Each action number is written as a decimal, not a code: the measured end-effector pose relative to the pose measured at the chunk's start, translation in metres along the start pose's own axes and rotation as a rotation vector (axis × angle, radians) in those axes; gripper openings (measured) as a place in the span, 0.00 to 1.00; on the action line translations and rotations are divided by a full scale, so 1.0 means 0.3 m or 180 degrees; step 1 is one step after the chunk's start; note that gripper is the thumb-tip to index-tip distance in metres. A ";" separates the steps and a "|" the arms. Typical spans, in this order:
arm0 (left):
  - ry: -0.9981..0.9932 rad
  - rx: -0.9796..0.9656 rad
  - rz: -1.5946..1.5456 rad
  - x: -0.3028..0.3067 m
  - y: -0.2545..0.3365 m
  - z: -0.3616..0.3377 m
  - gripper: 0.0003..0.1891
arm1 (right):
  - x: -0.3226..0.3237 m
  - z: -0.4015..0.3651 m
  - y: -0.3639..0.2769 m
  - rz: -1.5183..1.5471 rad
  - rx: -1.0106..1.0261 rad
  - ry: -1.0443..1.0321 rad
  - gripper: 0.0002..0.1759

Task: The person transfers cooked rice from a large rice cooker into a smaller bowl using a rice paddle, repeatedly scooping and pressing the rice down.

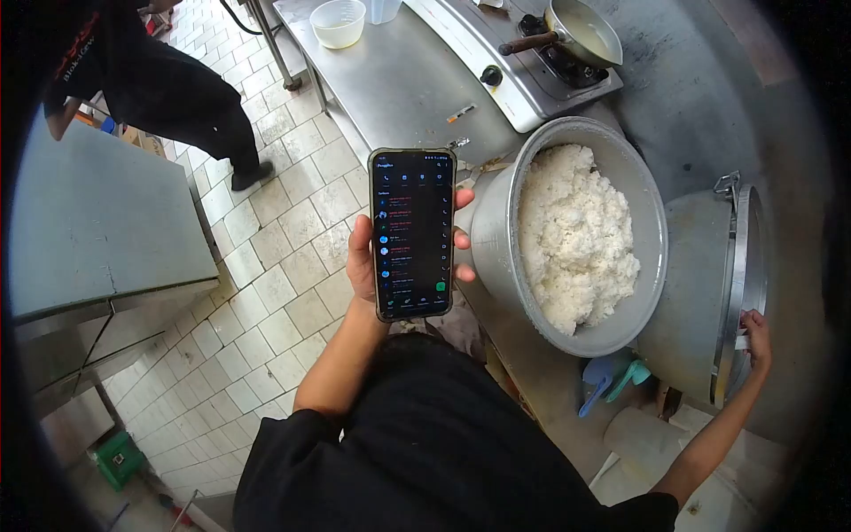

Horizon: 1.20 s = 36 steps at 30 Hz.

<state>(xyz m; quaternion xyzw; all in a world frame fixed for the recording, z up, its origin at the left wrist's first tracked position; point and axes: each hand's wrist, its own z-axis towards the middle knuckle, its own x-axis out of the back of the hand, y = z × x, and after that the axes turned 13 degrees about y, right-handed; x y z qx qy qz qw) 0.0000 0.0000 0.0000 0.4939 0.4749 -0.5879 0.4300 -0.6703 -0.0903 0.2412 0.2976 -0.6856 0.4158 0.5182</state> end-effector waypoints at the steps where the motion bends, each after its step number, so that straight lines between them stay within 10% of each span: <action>1: 0.0090 -0.0034 0.0168 0.000 0.006 -0.008 0.49 | -0.005 -0.007 -0.005 0.0036 -0.0023 0.0036 0.12; 9: 0.1220 -0.0119 0.2961 0.120 0.118 -0.113 0.54 | 0.002 0.009 -0.015 0.0010 -0.0054 0.0076 0.14; 17: 0.1077 0.3207 0.7110 0.316 0.204 -0.453 0.50 | -0.004 0.027 -0.014 0.0063 0.0327 -0.0063 0.15; 21: 0.0682 0.4086 0.6442 0.307 0.150 -0.578 0.49 | -0.009 -0.015 -0.035 0.0069 0.0445 -0.0053 0.15; 22: 0.1585 0.4282 0.5760 0.181 0.094 -0.543 0.46 | -0.008 -0.016 -0.030 0.0053 0.0588 -0.0036 0.14; 25: 0.1748 0.4203 0.5082 0.130 0.042 -0.551 0.44 | -0.002 0.006 0.001 0.0065 0.0807 -0.0011 0.14; 36: 0.0884 0.5003 0.5958 0.301 -0.151 -0.452 0.47 | 0.034 -0.053 -0.064 0.0126 0.0931 -0.0198 0.12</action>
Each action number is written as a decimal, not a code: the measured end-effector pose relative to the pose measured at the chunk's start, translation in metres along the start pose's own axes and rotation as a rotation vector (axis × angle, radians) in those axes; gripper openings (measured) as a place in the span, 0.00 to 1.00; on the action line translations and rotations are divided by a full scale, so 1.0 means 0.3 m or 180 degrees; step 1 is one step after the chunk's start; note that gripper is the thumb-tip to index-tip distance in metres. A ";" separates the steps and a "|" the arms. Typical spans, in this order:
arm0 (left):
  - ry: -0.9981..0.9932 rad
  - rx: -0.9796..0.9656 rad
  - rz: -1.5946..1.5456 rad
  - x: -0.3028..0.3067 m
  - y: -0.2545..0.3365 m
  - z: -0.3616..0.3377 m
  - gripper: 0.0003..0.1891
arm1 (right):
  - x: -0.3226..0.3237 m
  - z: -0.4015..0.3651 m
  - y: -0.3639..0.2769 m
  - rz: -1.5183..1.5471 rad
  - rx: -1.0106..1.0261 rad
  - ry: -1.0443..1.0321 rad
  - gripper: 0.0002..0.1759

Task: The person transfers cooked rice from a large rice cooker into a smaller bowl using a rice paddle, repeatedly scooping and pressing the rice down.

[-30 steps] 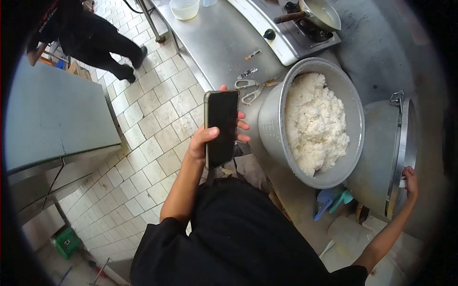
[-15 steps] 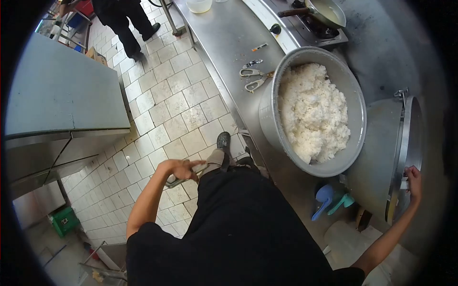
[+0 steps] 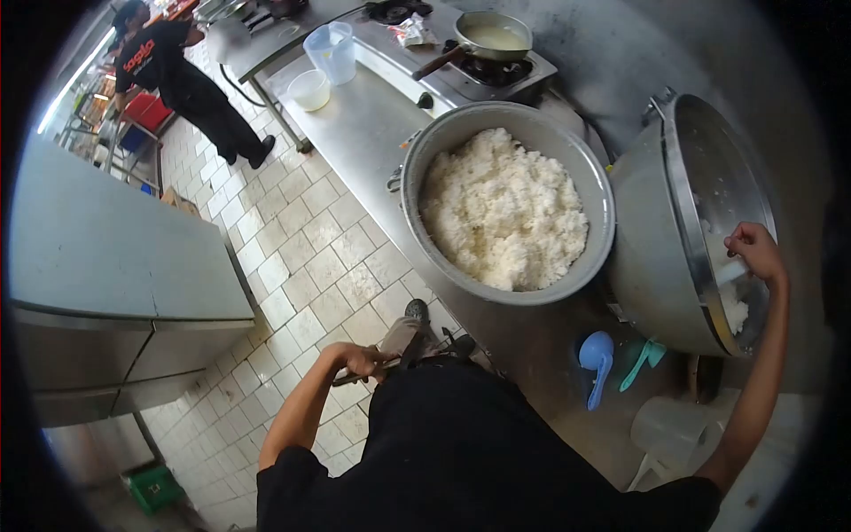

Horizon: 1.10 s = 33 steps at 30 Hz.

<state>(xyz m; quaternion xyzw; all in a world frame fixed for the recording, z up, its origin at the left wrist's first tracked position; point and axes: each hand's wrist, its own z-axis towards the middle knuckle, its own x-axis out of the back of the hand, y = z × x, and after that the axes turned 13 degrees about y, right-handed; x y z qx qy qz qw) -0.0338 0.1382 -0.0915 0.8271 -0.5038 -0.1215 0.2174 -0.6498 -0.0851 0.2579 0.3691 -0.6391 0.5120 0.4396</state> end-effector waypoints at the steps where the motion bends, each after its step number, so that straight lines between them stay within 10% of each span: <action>1: 0.0110 -0.0089 0.0138 -0.030 -0.014 0.004 0.47 | 0.008 -0.018 0.000 -0.0114 -0.0102 -0.0179 0.12; 6: 0.0757 -0.0261 0.1111 -0.084 -0.036 0.009 0.48 | 0.018 -0.065 0.018 -0.0555 -0.0046 -0.0045 0.13; 9: 0.0527 0.0001 -0.0607 -0.118 -0.011 -0.067 0.48 | 0.010 -0.039 0.113 -0.0278 0.0308 -0.0017 0.13; 14: 0.1330 0.0370 -0.3100 -0.529 -0.338 -0.017 0.18 | -0.003 -0.027 0.182 -0.0258 0.0537 0.0217 0.12; 17: 0.1716 0.0764 -0.4547 -0.688 -0.172 -0.111 0.13 | -0.014 -0.009 0.234 -0.0384 0.0709 0.0402 0.13; 33: 0.1837 0.0471 -0.4338 -0.819 -0.113 -0.010 0.15 | -0.046 0.020 0.309 -0.0093 0.0826 0.0706 0.13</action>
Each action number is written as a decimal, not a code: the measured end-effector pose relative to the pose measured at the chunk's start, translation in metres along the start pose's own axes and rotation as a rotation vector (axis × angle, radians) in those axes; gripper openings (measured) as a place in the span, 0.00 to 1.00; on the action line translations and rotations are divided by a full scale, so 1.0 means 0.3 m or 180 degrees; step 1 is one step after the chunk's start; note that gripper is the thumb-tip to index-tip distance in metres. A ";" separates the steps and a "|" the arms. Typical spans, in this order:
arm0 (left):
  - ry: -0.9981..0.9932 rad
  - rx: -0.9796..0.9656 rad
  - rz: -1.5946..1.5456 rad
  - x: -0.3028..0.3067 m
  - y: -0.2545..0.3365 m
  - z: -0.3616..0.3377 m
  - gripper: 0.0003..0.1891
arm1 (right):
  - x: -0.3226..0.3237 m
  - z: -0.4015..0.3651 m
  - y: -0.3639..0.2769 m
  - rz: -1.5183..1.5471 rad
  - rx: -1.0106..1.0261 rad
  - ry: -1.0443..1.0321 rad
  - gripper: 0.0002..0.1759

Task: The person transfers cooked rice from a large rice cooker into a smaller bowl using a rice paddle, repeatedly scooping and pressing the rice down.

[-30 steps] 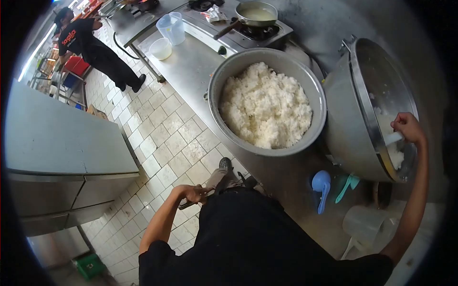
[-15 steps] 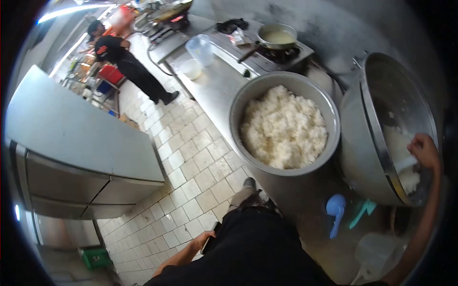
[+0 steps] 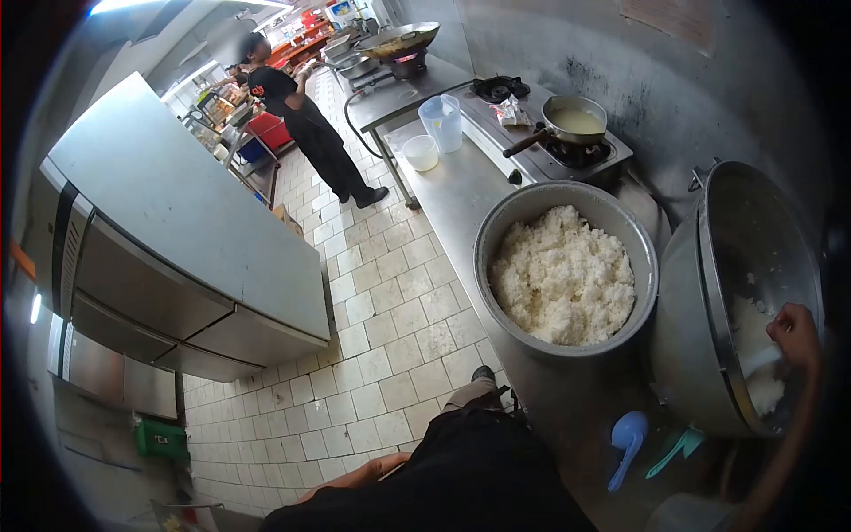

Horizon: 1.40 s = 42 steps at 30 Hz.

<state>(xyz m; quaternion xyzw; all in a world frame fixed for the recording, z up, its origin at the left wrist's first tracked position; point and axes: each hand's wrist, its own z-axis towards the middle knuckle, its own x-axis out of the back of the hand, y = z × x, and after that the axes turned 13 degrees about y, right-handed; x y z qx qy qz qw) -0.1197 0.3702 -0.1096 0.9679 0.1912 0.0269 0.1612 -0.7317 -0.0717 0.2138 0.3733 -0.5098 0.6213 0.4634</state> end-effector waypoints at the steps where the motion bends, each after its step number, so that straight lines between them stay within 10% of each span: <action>1: 0.0000 -0.0015 -0.0009 -0.006 0.001 0.006 0.15 | 0.000 -0.006 -0.008 0.0082 0.0023 0.0071 0.13; 42: -0.0396 0.0496 -0.1063 0.172 0.185 0.213 0.23 | 0.074 -0.014 -0.143 0.0043 -0.0132 -0.0548 0.14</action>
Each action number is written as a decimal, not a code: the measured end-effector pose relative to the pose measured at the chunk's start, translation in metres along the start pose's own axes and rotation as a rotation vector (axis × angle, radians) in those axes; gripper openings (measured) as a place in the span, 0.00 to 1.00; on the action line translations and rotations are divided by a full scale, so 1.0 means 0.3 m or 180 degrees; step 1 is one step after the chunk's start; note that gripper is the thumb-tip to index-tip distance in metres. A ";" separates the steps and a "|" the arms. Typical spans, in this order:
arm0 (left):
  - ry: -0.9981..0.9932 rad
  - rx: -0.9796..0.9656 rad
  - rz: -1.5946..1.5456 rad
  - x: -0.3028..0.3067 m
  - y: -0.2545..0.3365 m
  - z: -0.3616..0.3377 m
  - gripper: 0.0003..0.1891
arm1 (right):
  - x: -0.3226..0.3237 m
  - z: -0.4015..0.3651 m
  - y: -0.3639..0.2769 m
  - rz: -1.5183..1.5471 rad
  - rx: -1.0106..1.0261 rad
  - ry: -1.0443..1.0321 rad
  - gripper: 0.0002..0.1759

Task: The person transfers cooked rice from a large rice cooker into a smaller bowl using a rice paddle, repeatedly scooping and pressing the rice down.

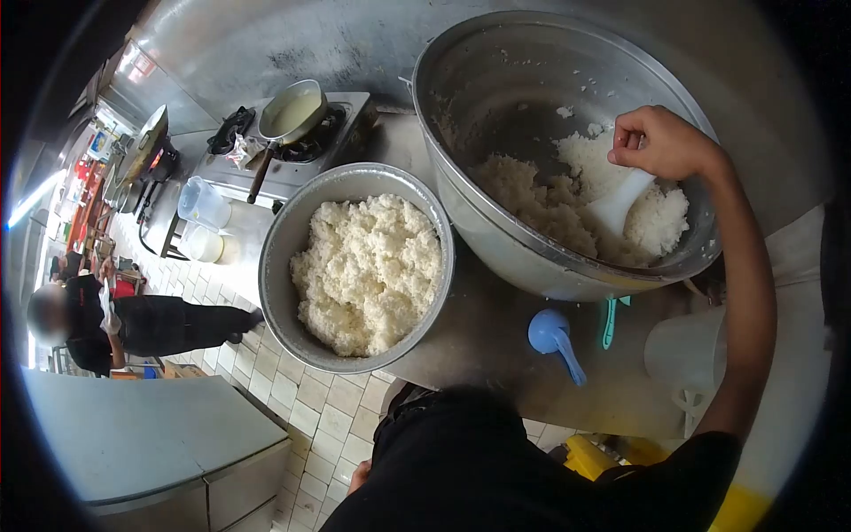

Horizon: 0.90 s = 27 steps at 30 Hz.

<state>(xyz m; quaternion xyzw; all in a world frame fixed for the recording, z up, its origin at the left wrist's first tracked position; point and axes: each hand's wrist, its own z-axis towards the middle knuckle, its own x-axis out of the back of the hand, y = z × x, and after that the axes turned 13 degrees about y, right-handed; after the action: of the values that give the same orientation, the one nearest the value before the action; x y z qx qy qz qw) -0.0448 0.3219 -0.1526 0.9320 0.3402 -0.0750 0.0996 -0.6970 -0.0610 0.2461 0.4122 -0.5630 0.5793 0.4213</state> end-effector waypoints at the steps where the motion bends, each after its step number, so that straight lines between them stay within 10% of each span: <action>1: 0.0006 0.0012 0.0048 0.009 -0.003 -0.002 0.23 | 0.003 -0.003 -0.003 -0.0011 -0.0002 0.0000 0.14; 7: 0.0311 -0.0155 0.1231 0.032 0.053 -0.012 0.22 | 0.034 -0.006 -0.018 -0.0332 0.0258 -0.0438 0.18; 11: 0.0105 -0.1791 0.5038 -0.021 0.198 0.043 0.21 | 0.055 0.009 -0.109 -0.1542 0.0295 -0.1079 0.21; 12: 0.0004 -0.0431 0.3340 -0.085 0.251 0.023 0.23 | 0.051 0.011 -0.144 -0.1997 0.0148 -0.1274 0.23; 17: 0.0671 -0.2650 0.1652 -0.533 0.553 -0.086 0.11 | -0.137 0.006 -0.184 -0.2777 0.0483 -0.1272 0.21; 21: 0.0077 -0.4091 0.1315 -0.752 0.786 -0.137 0.23 | -0.075 0.023 -0.181 -0.2907 0.0476 -0.1331 0.20; 27: 0.0064 -0.3737 0.0637 -0.982 1.013 -0.215 0.32 | 0.225 0.129 -0.195 -0.2407 -0.0141 -0.0141 0.19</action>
<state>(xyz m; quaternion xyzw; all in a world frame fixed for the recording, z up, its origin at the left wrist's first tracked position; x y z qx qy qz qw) -0.0661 -0.0727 0.0118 0.7493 0.2361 0.1443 0.6016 -0.6616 -0.0973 0.3292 0.5941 -0.3925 0.3615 0.6019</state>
